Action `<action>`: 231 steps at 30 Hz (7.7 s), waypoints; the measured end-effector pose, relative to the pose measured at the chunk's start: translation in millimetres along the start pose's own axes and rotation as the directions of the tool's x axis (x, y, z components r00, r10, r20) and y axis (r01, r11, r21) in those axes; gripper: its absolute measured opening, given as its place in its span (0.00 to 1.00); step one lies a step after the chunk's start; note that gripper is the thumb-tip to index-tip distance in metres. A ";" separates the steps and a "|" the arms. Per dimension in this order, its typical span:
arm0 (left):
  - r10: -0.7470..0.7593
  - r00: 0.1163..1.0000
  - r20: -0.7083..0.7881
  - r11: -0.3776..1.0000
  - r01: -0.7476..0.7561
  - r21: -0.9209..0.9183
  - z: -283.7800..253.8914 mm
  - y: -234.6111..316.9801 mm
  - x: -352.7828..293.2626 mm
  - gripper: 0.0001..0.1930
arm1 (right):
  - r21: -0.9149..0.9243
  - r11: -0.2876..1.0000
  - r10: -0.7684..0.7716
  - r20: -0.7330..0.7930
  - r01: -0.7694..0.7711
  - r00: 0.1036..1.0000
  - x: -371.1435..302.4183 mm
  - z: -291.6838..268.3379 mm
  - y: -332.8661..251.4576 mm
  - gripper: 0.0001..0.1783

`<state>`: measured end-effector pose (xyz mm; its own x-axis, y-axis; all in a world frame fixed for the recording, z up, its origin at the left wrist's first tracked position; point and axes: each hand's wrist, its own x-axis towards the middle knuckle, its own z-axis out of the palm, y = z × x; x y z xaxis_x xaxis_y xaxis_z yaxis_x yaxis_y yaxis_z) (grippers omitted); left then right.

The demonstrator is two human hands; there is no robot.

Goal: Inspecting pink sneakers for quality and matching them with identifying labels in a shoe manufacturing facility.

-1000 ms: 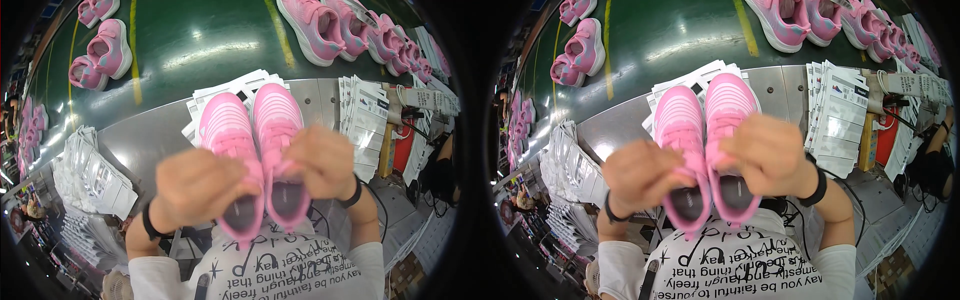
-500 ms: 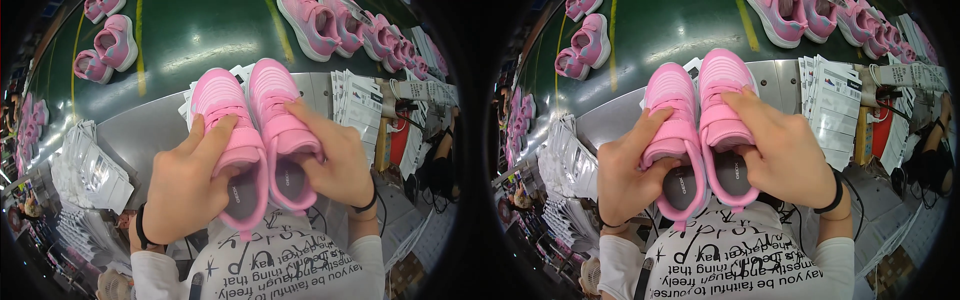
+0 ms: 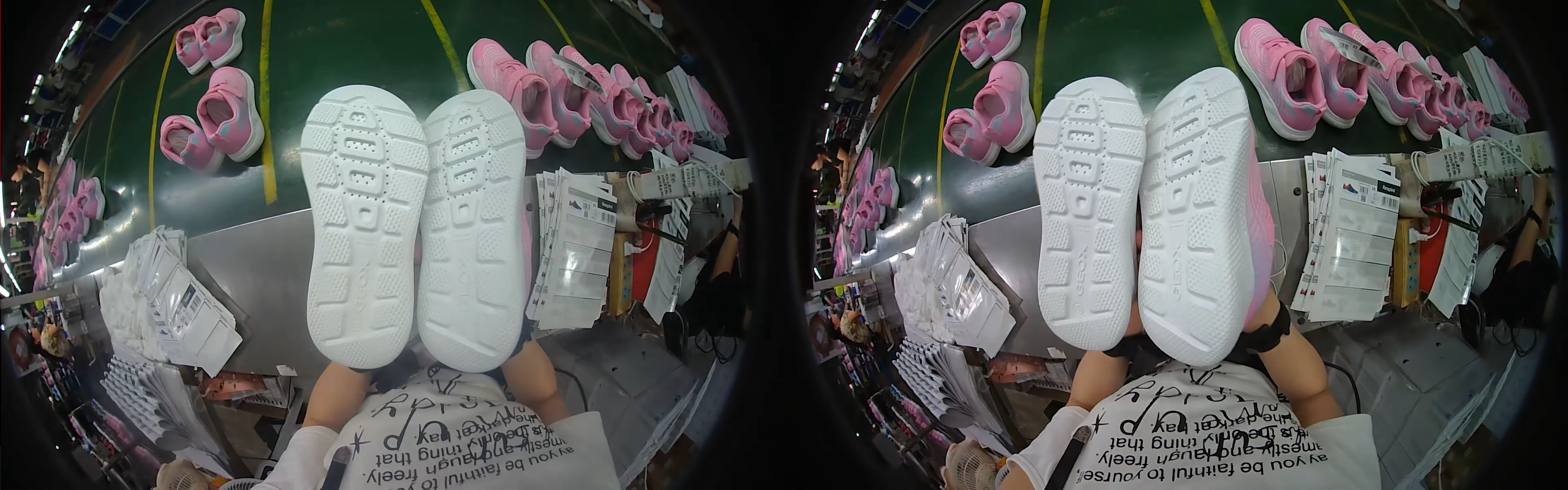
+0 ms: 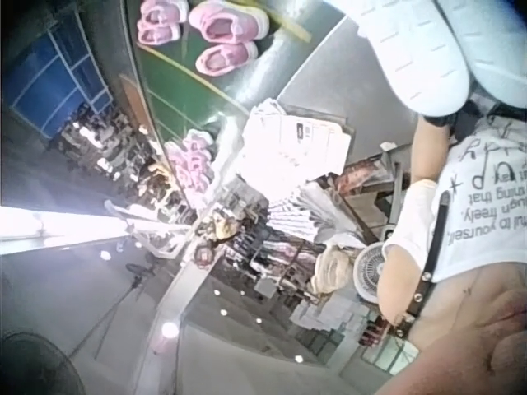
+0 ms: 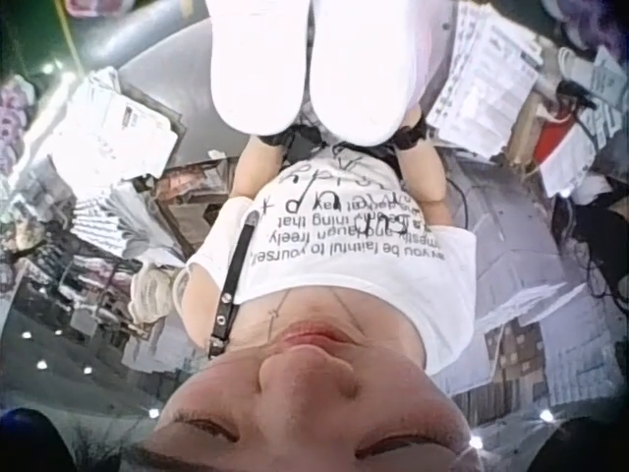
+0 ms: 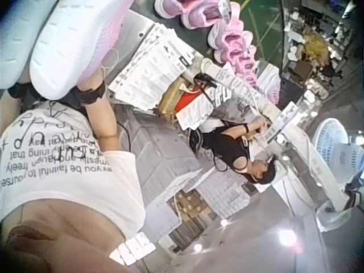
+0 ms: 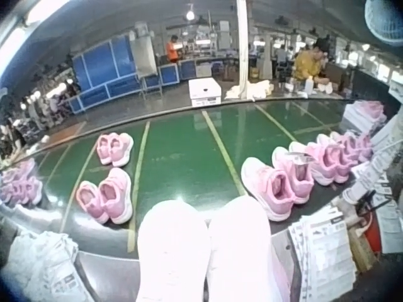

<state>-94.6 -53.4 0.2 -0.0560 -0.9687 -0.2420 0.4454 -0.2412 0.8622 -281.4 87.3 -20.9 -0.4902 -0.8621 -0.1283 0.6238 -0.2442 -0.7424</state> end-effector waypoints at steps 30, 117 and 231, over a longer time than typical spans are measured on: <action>-0.389 0.830 0.401 0.651 -0.061 0.757 -93.0 19.7 88.1 0.16 | -0.573 -0.613 0.067 0.649 0.544 0.758 30.5 127.4 146.9 0.19; 0.021 0.364 0.931 0.442 -0.838 0.318 12.0 74.4 47.1 0.08 | -0.843 0.271 0.071 0.499 0.464 0.864 60.7 93.5 -42.3 0.05; -0.421 0.681 0.599 0.157 -0.596 0.787 58.8 -29.9 161.5 0.42 | -0.914 0.355 -0.603 -0.065 0.195 0.795 254.3 16.4 19.8 0.30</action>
<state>-169.5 -206.1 -38.5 -0.7613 -0.5933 -0.2614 -0.6001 0.4924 0.6304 -383.6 -144.0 -57.4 -0.8053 -0.5094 0.3032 -0.4307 0.1514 -0.8897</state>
